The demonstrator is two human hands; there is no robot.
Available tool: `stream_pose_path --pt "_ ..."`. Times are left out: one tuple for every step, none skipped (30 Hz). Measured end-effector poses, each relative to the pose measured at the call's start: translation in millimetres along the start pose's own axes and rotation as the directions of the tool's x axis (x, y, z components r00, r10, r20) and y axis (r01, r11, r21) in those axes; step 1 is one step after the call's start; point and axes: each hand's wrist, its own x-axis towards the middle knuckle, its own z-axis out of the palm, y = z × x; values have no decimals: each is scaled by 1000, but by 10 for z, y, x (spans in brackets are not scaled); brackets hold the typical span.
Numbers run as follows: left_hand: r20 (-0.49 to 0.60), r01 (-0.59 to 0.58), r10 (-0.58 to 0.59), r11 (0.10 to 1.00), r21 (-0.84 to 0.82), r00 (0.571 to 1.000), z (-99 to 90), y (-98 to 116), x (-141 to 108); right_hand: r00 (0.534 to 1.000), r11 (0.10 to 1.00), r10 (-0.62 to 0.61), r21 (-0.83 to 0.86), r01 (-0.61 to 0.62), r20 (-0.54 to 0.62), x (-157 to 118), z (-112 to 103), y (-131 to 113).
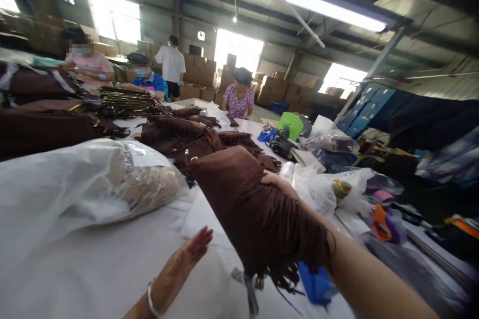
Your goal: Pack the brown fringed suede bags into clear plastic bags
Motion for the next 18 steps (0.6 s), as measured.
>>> stream_pose_path --pt "39 -2 7 991 -133 999 166 81 22 998 999 42 26 -43 39 -89 135 144" --pt "40 2 7 977 -213 999 309 179 43 995 995 79 59 -83 58 -172 251 276" --pt "2 14 -14 970 -241 1000 421 295 62 992 989 107 99 -113 66 -247 341 395" --pt "-69 28 -45 973 -228 997 500 428 79 990 981 118 147 -128 73 -312 403 499" --pt "-161 37 -66 983 -178 985 549 576 92 990 973 113 191 -128 86 -369 433 589" --pt "-259 37 -58 996 -85 964 576 737 102 991 968 97 224 -116 97 -417 430 665" --pt "-348 30 -9 998 56 937 591 909 109 992 966 78 239 -100 100 -460 399 733" --pt "-403 14 89 969 247 911 606 1086 115 994 969 68 233 -86 84 -502 343 795" --pt "-397 -20 236 878 477 887 631 1259 119 996 975 75 208 -83 48 -545 270 857" --pt "-315 -67 394 708 703 863 674 1418 122 995 979 98 178 -96 -4 -594 187 922" --pt "-155 -135 523 475 870 838 739 1549 122 989 979 132 163 -120 -63 -653 103 995" --pt "41 -206 585 219 954 810 823 1640 118 980 974 168 174 -147 -110 -722 22 1075" --pt "232 -273 580 -16 962 781 920 1676 108 969 963 202 211 -170 -143 -804 -50 1164" --pt "387 -330 527 -204 922 757 1021 1645 91 959 948 232 261 -184 -163 -898 -113 1262" --pt "490 -364 450 -340 867 747 1116 1540 66 951 934 244 309 -179 -188 -1004 -166 1366" --pt "544 -382 365 -429 819 756 1195 1358 31 944 930 236 334 -151 -229 -1121 -214 1477" --pt "566 -392 289 -484 782 772 1252 1105 -16 932 944 211 309 -116 -294 -1248 -260 1591" --pt "559 -393 225 -509 766 798 1284 795 -77 911 967 176 239 -89 -373 -1384 -306 1707"
